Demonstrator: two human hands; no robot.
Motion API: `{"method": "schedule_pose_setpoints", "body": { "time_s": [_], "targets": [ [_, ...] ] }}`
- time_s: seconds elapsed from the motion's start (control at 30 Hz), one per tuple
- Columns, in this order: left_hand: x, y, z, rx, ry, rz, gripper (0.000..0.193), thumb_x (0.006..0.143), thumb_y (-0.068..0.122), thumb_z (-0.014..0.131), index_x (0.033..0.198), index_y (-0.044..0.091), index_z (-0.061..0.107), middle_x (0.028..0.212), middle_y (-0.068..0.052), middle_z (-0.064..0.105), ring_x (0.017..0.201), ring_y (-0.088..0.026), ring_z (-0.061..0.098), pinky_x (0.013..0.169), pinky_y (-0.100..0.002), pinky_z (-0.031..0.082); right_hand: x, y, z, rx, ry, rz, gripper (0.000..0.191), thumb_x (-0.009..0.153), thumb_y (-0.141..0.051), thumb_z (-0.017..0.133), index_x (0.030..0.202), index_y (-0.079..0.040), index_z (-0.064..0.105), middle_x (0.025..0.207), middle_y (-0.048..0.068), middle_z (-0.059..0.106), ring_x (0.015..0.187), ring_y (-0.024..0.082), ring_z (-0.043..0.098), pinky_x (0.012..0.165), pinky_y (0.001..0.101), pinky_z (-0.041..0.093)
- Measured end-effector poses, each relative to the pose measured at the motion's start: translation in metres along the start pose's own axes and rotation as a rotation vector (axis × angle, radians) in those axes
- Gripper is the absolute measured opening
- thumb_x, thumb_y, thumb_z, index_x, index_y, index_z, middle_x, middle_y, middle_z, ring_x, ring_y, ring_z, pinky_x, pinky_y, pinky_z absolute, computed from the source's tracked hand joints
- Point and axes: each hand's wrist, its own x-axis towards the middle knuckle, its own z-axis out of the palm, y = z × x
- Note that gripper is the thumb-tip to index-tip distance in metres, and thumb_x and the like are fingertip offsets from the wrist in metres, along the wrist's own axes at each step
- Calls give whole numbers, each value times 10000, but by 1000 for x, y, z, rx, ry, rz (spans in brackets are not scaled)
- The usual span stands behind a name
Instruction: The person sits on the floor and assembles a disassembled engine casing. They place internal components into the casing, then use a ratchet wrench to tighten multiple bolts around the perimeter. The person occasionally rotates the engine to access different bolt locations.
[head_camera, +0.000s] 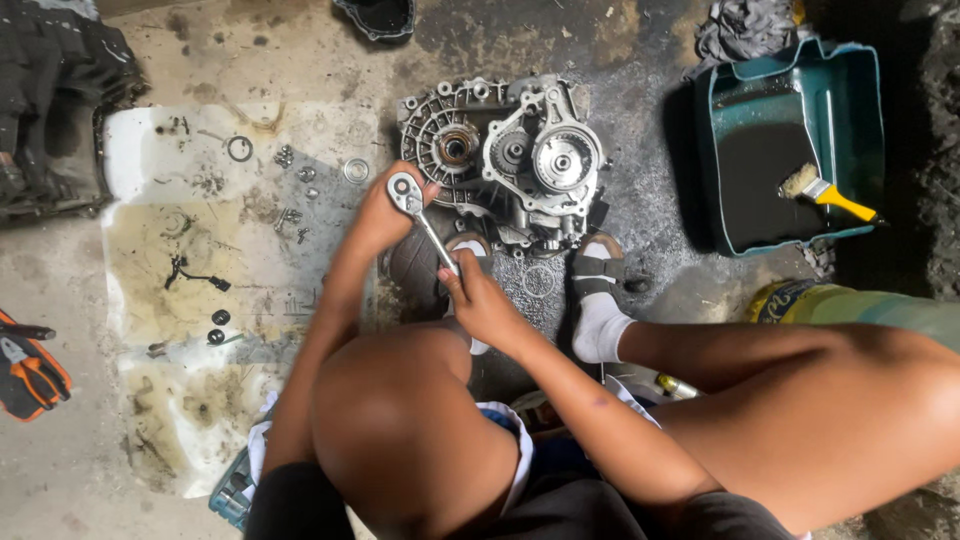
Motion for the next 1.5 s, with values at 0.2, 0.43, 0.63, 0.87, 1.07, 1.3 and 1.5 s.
{"method": "schedule_pose_setpoints", "body": {
  "time_s": [0.2, 0.43, 0.63, 0.87, 1.07, 1.3, 1.5],
  "targets": [
    [27, 32, -81, 130, -395, -499, 578, 983, 459, 465, 1404, 70, 543, 1225, -194, 733, 1046, -350, 755, 886, -417, 568, 5, -1, 43, 220, 145, -48, 300, 1058, -262, 535, 1230, -44, 421, 1014, 267, 708, 979, 463, 705, 800, 483, 539],
    [43, 110, -36, 629, -394, -342, 846, 903, 712, 625, 1340, -8, 549, 1083, -309, 702, 1048, -450, 685, 932, -502, 533, 8, -20, 40, 349, 215, -108, 227, 1095, -241, 548, 1176, -53, 450, 890, 196, 678, 766, 342, 689, 707, 442, 546],
    [36, 118, 6, 553, -156, -238, 502, 866, 328, 688, 1254, 18, 614, 985, -284, 725, 959, -462, 697, 866, -530, 547, 21, -42, 51, 1052, -214, 36, 322, 1117, -238, 507, 1287, -15, 348, 910, 99, 553, 662, 208, 579, 556, 352, 555],
    [42, 128, -8, 754, -155, -85, 401, 870, 266, 679, 1237, 113, 632, 915, -279, 718, 885, -480, 683, 780, -569, 528, 41, -84, 67, 777, 82, -503, 524, 1035, -27, 673, 1463, 111, 405, 1348, 236, 558, 1167, 267, 536, 910, 396, 495],
    [37, 113, -30, 781, 101, -328, 357, 883, 322, 651, 1157, 93, 666, 917, -263, 719, 886, -469, 688, 762, -560, 537, 41, -82, 44, 798, -336, 21, 282, 938, -39, 624, 1176, 90, 545, 969, 140, 669, 765, 172, 647, 624, 332, 550],
    [24, 100, -24, 750, 151, -324, 308, 893, 280, 607, 1127, 96, 686, 860, -270, 715, 824, -485, 688, 738, -562, 544, 24, -63, 50, 822, -349, 96, 82, 1030, -56, 479, 1080, 8, 488, 858, 130, 634, 682, 146, 624, 599, 299, 516],
    [26, 114, -11, 742, 164, -303, 246, 914, 298, 611, 994, 87, 707, 828, -269, 705, 816, -492, 680, 750, -567, 530, 27, -56, 59, 929, -88, -274, 208, 970, 26, 528, 1176, 24, 500, 919, 120, 577, 792, 209, 566, 656, 366, 475]
  ]
}}
